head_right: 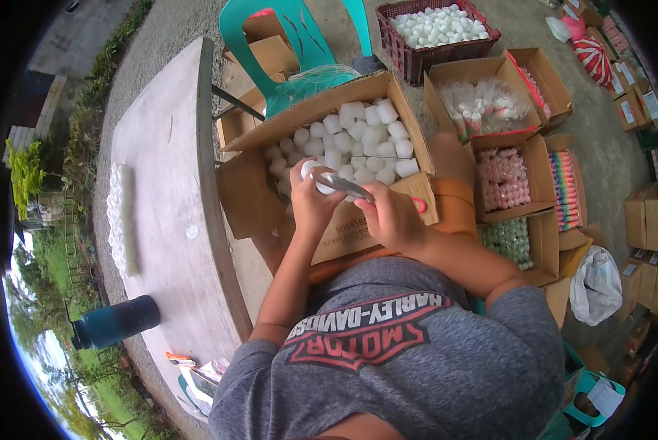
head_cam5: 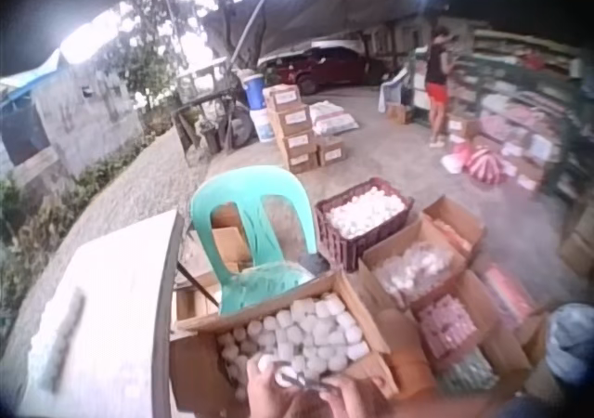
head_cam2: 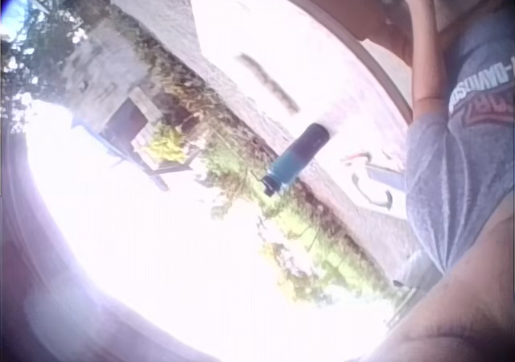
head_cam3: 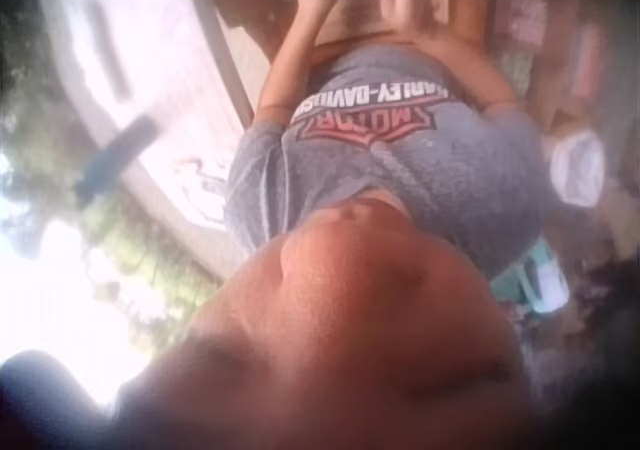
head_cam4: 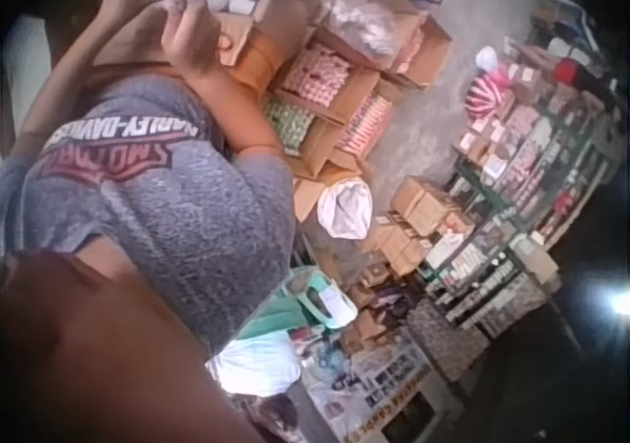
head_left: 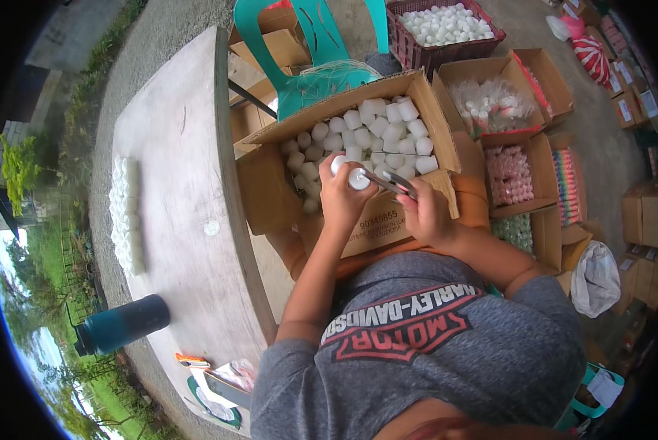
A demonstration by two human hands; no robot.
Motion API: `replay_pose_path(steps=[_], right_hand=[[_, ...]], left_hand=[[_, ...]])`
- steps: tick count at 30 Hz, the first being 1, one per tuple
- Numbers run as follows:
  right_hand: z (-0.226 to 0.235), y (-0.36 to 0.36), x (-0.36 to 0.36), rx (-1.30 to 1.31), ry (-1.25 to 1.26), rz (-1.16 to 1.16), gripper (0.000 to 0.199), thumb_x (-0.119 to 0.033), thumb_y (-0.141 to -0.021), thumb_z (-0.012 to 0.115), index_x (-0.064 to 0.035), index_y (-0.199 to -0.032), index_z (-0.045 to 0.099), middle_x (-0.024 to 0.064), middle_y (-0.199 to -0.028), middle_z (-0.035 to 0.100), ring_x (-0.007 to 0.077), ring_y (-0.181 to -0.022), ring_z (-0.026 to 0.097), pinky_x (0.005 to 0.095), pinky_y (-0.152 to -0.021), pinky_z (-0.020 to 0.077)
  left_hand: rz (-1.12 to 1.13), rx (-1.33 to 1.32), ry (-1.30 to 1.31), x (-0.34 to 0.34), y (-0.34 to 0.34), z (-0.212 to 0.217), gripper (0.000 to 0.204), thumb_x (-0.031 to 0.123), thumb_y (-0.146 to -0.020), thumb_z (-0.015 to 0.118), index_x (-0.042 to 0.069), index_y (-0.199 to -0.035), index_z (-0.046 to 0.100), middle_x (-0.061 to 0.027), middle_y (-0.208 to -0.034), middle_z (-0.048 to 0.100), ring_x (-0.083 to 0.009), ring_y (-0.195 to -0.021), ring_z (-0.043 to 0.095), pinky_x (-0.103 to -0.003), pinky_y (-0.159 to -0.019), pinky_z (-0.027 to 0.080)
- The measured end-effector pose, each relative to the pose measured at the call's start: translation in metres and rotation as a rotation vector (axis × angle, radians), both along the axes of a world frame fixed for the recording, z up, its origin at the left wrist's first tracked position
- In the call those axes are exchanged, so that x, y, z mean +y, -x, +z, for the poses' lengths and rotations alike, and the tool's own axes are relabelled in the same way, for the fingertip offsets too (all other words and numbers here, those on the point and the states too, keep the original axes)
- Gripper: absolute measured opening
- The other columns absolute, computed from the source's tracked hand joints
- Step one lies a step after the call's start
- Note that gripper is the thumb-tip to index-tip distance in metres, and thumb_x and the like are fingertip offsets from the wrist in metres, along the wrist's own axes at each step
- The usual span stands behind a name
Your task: The person uses pliers to insert wicks into small white cylindrical candles and then ties a string around each candle. The person handles candles one at a time from a cardboard box and places finished units on a nearby table.
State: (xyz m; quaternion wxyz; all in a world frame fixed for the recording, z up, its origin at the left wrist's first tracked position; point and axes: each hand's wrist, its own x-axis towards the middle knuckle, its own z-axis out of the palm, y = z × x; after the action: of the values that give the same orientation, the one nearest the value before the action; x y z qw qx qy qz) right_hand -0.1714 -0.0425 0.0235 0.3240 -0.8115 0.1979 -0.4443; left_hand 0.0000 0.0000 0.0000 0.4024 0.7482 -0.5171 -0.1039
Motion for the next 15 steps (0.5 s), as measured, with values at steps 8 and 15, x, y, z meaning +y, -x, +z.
replay_pose_path(steps=[8, 15], right_hand=[[-0.014, 0.006, 0.008, 0.223, -0.072, -0.128, 0.026, -0.009, -0.087, 0.059, 0.0012, -0.106, 0.046, 0.0185, -0.072, 0.058, 0.0364, -0.065, 0.059, 0.0400, -0.053, 0.0467], [-0.015, -0.005, 0.009, 0.263, -0.135, -0.080, 0.024, -0.015, -0.091, 0.054, 0.0025, -0.105, 0.046, 0.0216, -0.074, 0.059, 0.0378, -0.066, 0.061, 0.0428, -0.054, 0.0462]], left_hand=[[-0.042, 0.030, 0.069, 0.006, 0.020, 0.009, 0.038, 0.009, -0.056, 0.079, 0.010, -0.088, 0.060, -0.0192, -0.120, 0.042, -0.0373, -0.106, 0.051, -0.042, -0.082, 0.049], [-0.040, -0.040, 0.045, 0.001, 0.015, 0.020, 0.040, 0.007, -0.056, 0.079, 0.009, -0.089, 0.057, -0.0214, -0.124, 0.037, -0.0406, -0.107, 0.049, -0.043, -0.082, 0.048]])
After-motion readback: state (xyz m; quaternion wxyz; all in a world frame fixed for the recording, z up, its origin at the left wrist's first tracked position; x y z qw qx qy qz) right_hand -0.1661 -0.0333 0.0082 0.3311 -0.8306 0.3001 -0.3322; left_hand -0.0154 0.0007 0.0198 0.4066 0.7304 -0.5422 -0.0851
